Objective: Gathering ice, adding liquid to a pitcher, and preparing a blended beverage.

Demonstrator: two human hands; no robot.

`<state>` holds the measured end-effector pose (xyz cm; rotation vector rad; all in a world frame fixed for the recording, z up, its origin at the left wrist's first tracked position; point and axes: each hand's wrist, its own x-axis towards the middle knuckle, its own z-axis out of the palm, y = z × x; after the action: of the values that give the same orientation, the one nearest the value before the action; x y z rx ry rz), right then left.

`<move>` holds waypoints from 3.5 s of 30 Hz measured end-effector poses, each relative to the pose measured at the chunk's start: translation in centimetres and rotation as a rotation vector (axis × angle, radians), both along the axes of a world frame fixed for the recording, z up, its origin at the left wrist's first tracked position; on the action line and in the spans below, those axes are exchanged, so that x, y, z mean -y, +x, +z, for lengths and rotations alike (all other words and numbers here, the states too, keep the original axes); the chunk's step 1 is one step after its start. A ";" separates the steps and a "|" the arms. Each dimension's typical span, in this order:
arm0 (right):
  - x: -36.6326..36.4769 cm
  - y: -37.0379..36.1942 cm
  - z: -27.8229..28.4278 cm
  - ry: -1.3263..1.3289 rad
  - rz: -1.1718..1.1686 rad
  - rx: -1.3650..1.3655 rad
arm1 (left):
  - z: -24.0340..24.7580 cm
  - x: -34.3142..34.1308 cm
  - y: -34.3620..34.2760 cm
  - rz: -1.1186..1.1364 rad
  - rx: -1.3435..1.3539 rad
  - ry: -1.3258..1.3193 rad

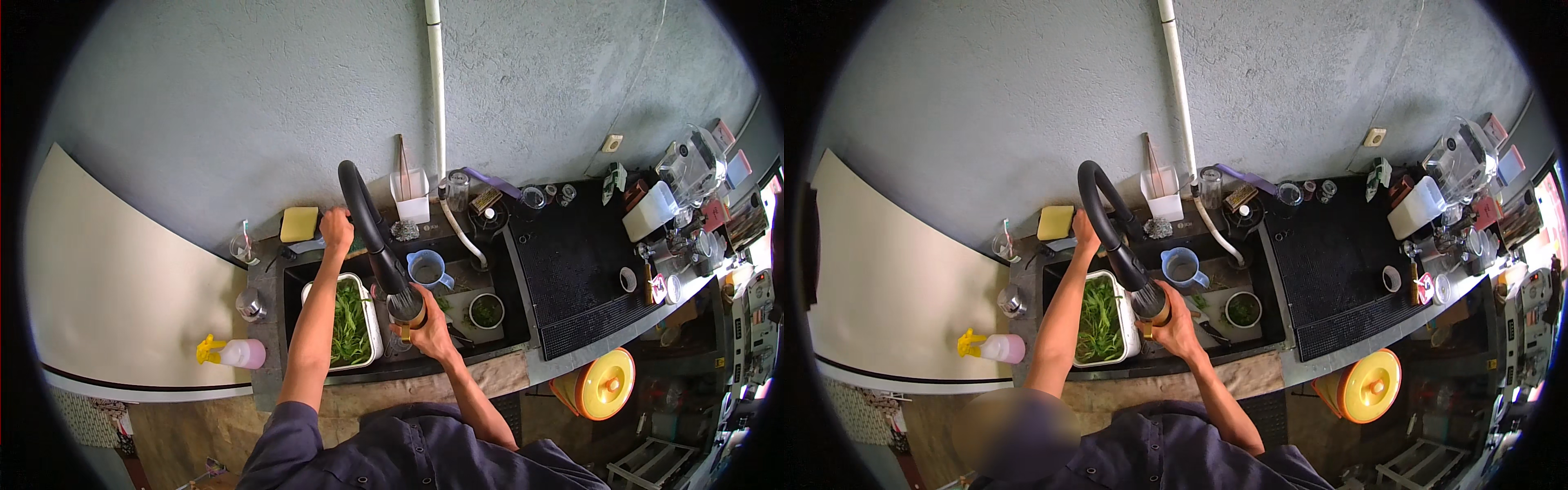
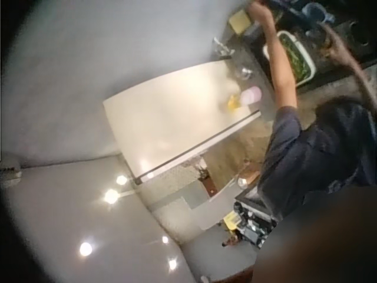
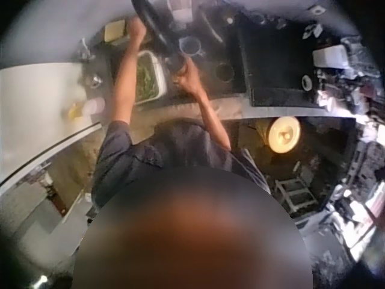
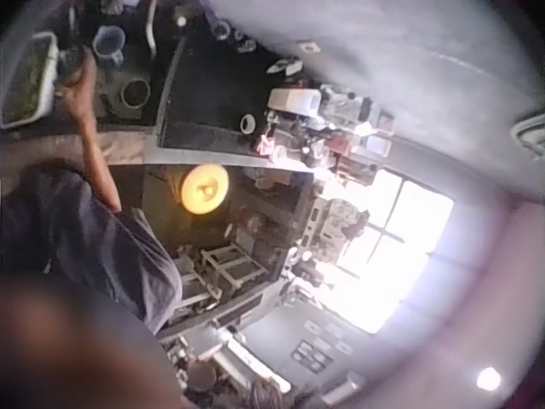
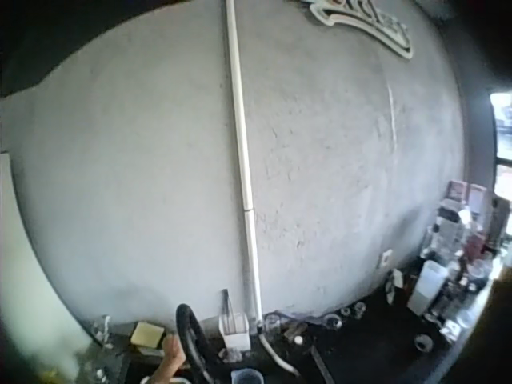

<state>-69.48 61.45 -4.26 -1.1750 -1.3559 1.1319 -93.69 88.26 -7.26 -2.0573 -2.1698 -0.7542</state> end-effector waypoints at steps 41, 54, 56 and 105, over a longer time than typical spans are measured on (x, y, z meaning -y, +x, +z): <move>37.1 5.6 2.4 -0.011 -0.909 -0.264 | 9.3 47.3 20.2 -1.492 0.887 -0.940; 56.7 25.6 2.8 -0.004 -1.306 -0.009 | 5.5 64.8 47.9 -1.691 0.915 -1.288; 60.3 31.0 3.0 -0.003 -1.325 -0.035 | 4.8 68.5 53.8 -1.642 1.032 -1.423; 47.4 143.4 11.0 -0.016 -1.008 -0.017 | 15.4 46.3 181.7 -1.341 0.866 -0.448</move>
<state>73.95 14.01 6.71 -1.5712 -0.5615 0.4088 87.96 41.95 8.12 -3.9244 -0.6901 -1.5028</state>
